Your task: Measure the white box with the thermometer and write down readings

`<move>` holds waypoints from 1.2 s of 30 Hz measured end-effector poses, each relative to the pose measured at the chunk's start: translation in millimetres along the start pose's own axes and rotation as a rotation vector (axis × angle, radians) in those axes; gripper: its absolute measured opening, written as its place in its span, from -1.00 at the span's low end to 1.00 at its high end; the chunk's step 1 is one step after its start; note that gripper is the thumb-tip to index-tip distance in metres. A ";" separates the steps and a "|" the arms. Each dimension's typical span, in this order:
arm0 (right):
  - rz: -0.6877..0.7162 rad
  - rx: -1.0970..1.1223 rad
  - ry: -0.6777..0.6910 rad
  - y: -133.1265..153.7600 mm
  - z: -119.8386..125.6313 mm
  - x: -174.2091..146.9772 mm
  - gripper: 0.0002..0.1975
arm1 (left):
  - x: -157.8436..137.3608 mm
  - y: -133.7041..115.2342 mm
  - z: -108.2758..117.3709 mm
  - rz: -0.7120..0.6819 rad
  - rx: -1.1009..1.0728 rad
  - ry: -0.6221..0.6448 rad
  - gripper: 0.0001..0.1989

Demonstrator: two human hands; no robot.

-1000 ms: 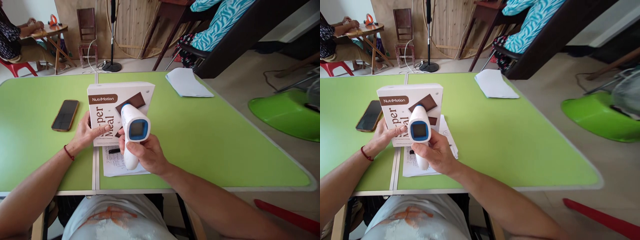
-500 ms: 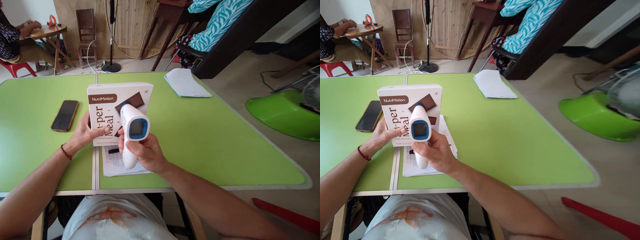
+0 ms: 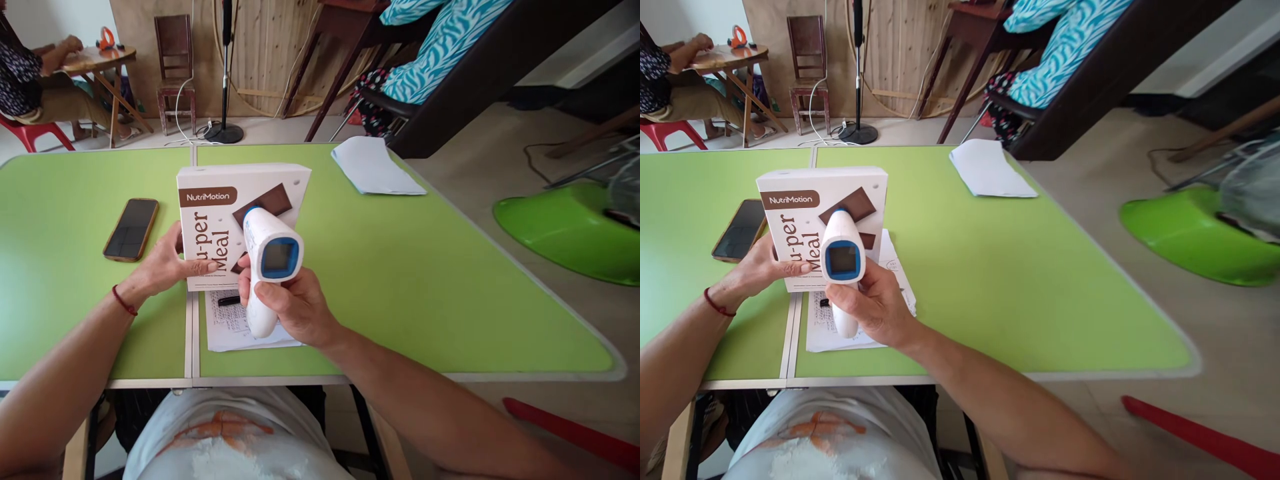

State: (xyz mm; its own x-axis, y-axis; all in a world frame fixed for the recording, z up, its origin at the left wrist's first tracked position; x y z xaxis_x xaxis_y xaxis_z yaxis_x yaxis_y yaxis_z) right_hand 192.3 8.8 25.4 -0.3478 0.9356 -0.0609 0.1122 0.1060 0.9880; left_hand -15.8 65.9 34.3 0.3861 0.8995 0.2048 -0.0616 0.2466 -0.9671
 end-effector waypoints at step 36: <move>-0.029 -1.201 -0.423 -17.4 122.1 21.1 -0.60 | 13.1 26.4 9.1 -0.306 0.043 -0.187 -0.22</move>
State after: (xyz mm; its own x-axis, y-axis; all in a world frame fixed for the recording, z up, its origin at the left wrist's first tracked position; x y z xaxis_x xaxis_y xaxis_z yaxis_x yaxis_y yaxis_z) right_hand 296.6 67.9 -10.4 0.0118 0.9955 0.0936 -0.8772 -0.0346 0.4788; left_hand -20.8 87.5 12.8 0.2177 0.8311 0.5118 -0.0093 0.5261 -0.8504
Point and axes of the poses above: each hand's wrist, its own x-axis towards the middle knuckle, its own z-axis out of the back of the hand, y = z × x, the point moved 2 cm from there along x, towards the middle knuckle, and after that the axes turned 14 degrees about -z, right-handed, at the moved point
